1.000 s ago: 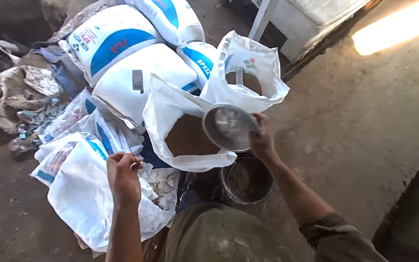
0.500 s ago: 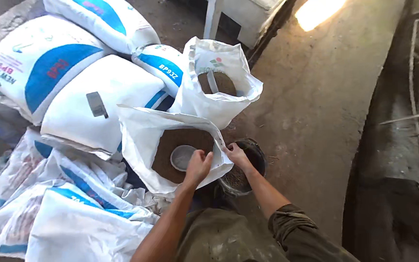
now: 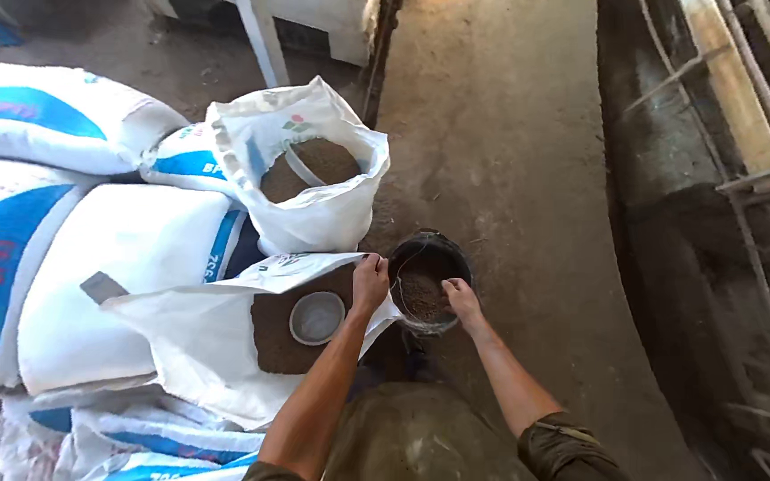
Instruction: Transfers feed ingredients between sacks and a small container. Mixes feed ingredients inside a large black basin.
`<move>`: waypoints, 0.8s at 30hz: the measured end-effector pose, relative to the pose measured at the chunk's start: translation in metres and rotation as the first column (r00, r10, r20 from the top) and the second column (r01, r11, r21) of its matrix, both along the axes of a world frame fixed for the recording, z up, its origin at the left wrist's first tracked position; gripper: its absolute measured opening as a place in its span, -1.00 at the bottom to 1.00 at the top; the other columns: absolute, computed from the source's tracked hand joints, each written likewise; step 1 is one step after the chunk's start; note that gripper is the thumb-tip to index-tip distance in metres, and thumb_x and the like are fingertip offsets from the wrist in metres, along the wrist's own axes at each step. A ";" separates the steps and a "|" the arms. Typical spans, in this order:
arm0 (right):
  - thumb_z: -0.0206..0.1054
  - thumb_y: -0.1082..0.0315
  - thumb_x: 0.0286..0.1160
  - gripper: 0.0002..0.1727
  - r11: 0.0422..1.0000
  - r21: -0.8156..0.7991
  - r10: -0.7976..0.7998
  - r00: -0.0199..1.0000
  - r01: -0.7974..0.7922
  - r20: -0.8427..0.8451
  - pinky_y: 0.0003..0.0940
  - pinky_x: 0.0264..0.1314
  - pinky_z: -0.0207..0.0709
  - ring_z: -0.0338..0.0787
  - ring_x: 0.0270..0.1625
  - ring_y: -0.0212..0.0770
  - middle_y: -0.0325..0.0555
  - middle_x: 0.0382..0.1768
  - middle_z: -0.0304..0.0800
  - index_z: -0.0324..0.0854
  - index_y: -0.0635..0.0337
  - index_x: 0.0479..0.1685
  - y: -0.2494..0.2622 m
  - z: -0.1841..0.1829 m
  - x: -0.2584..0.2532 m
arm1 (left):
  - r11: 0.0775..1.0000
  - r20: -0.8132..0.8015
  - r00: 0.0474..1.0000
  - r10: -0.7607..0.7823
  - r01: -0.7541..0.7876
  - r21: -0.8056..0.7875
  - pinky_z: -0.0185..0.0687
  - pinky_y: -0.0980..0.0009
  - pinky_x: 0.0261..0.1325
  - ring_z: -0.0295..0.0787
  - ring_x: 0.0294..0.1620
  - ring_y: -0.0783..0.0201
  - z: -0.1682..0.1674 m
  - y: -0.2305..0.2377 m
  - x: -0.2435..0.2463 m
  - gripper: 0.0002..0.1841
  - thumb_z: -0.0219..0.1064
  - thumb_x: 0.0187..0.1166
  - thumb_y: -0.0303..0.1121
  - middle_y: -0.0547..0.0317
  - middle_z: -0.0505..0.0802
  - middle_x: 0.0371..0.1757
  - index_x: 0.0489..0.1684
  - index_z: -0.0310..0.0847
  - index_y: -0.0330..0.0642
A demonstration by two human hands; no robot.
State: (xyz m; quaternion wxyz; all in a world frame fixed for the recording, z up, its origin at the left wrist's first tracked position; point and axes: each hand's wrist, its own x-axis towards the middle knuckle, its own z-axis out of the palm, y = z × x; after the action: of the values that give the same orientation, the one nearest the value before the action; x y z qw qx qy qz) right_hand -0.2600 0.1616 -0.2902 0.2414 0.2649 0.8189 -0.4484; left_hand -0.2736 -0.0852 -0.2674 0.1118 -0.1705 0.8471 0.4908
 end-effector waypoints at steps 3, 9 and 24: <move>0.12 0.08 0.82 -0.51 0.976 0.026 -0.214 0.977 0.214 -0.007 0.06 0.22 0.67 0.81 0.15 0.04 0.20 0.21 0.75 0.53 0.25 0.48 0.063 -0.005 0.049 | 0.999 0.075 0.997 -0.028 0.025 0.034 0.62 -0.11 0.21 0.79 0.01 -0.08 -0.004 -0.006 0.004 -0.60 0.12 0.82 -0.16 -0.23 0.82 -0.10 0.07 0.69 -0.38; 0.05 0.05 0.87 -0.48 0.927 0.164 -0.364 0.915 0.338 0.173 0.16 0.18 0.66 0.79 0.16 0.18 0.29 0.26 0.70 0.45 0.24 0.54 0.159 -0.023 0.130 | 0.989 0.090 0.990 0.112 -0.120 0.088 0.59 -0.07 0.16 0.75 -0.02 -0.03 0.013 -0.008 0.007 -0.64 0.10 0.84 -0.21 -0.23 0.78 -0.09 0.12 0.61 -0.41; -0.08 0.05 0.92 -0.37 0.927 0.169 -0.375 0.832 0.335 0.410 0.12 0.33 0.60 0.71 0.34 0.25 0.49 0.47 0.49 0.12 0.34 0.75 0.494 -0.074 0.086 | 0.663 -0.094 0.698 0.710 -0.708 -0.243 0.58 -0.23 0.35 0.72 0.27 -0.19 0.040 0.062 0.025 -0.49 0.06 0.81 -0.09 -0.34 0.75 0.27 0.46 0.47 -0.34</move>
State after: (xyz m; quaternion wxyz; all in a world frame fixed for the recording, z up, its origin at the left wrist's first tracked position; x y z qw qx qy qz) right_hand -0.1739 0.6560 -0.3640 0.3181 0.5161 0.7000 -0.3774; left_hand -0.2484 -0.0232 -0.2270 -0.1074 -0.5016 0.7702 0.3790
